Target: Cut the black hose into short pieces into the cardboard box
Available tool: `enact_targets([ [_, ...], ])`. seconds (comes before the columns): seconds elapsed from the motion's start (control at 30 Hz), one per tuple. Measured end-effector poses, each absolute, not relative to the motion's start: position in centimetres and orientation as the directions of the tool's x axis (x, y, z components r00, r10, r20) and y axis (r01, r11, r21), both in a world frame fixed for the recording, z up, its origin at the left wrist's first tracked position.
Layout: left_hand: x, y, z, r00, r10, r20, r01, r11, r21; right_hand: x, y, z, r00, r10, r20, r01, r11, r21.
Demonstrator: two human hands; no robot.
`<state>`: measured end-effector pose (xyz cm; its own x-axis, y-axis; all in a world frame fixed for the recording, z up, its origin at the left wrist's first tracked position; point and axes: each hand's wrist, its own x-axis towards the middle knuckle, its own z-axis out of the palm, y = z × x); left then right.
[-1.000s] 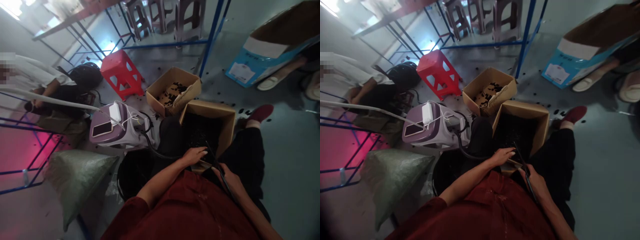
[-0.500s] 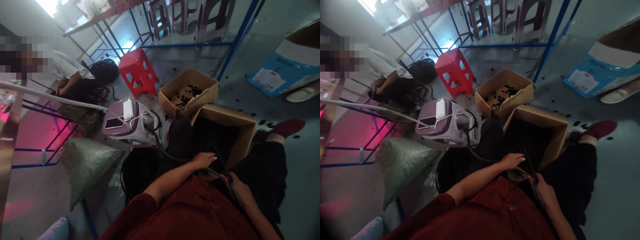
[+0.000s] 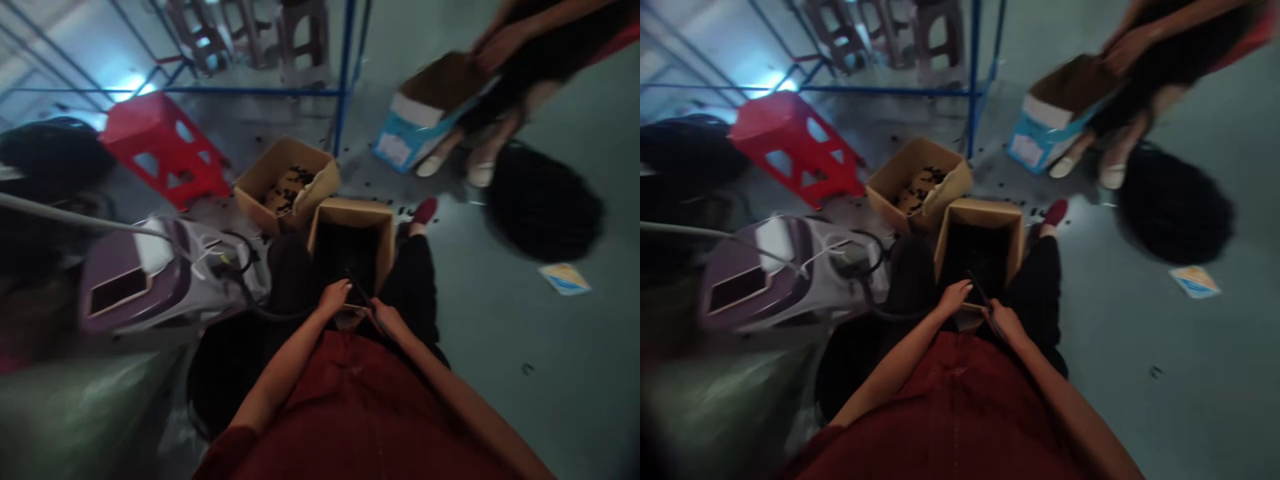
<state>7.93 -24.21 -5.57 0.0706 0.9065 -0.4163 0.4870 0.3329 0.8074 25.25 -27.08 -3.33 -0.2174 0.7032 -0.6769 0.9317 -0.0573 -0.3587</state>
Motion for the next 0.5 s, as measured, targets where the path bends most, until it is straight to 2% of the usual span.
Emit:
enact_targets([
  [0.2, 7.8, -23.2, -4.8, 0.111, 0.879, -0.463, 0.524, 0.344, 0.779, 25.4, -26.7, -2.6, -0.14, 0.722, -0.678, 0.922, -0.155, -0.355],
  [0.5, 8.0, -23.1, -2.4, 0.112, 0.88, -0.462, 0.593, 0.314, 0.742, 25.1, -25.7, -1.1, -0.129, 0.717, -0.685, 0.913, -0.184, -0.365],
])
